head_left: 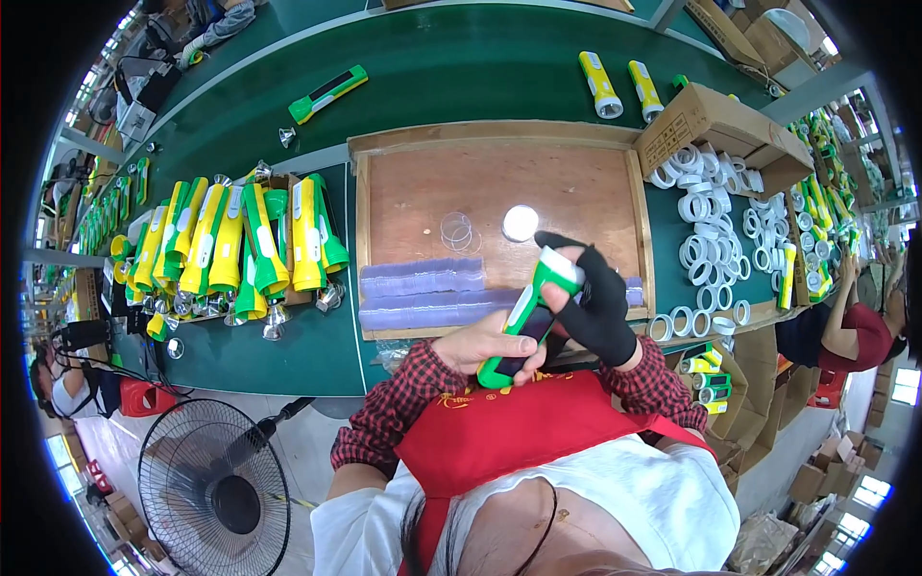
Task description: Assembling front lens and internal components into flashlight bodies on a factory production line.
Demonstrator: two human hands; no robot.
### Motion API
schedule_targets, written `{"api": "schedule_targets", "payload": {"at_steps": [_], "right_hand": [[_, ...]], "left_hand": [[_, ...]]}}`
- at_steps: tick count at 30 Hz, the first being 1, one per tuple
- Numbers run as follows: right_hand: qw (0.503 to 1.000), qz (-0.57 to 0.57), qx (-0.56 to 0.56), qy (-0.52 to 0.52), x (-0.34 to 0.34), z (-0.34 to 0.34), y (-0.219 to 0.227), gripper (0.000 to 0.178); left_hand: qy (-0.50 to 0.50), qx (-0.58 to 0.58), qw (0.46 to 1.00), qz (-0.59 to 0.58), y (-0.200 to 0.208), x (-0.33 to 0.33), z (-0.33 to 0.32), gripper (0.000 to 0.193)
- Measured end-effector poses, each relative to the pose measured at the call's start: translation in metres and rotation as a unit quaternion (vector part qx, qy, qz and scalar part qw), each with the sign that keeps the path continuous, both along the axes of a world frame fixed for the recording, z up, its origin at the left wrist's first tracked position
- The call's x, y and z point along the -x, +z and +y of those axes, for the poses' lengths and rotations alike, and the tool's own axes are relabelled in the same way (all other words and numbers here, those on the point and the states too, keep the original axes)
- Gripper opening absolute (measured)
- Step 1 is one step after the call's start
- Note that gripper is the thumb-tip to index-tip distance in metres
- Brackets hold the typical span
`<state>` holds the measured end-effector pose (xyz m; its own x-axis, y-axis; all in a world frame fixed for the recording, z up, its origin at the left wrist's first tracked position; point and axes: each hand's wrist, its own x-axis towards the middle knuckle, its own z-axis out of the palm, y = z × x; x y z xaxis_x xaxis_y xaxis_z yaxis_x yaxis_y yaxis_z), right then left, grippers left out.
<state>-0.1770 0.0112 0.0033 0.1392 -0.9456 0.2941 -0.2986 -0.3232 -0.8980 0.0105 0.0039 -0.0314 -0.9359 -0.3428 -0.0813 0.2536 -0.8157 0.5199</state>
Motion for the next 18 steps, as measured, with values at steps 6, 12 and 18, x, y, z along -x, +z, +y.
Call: {"api": "schedule_targets", "payload": {"at_steps": [6, 12, 18], "right_hand": [[0.985, 0.116, 0.083, -0.098, -0.004, -0.008, -0.01, 0.034], [0.976, 0.075, -0.033, 0.202, 0.027, -0.048, 0.042, 0.052], [0.995, 0.098, -0.013, 0.027, 0.008, -0.047, 0.004, 0.033]], "left_hand": [[0.233, 0.541, 0.735, -0.337, -0.002, 0.007, -0.015, 0.038], [-0.081, 0.043, 0.986, -0.139, 0.034, -0.006, -0.034, 0.037], [0.193, 0.587, 0.641, -0.456, 0.004, 0.01, -0.036, 0.046]]}}
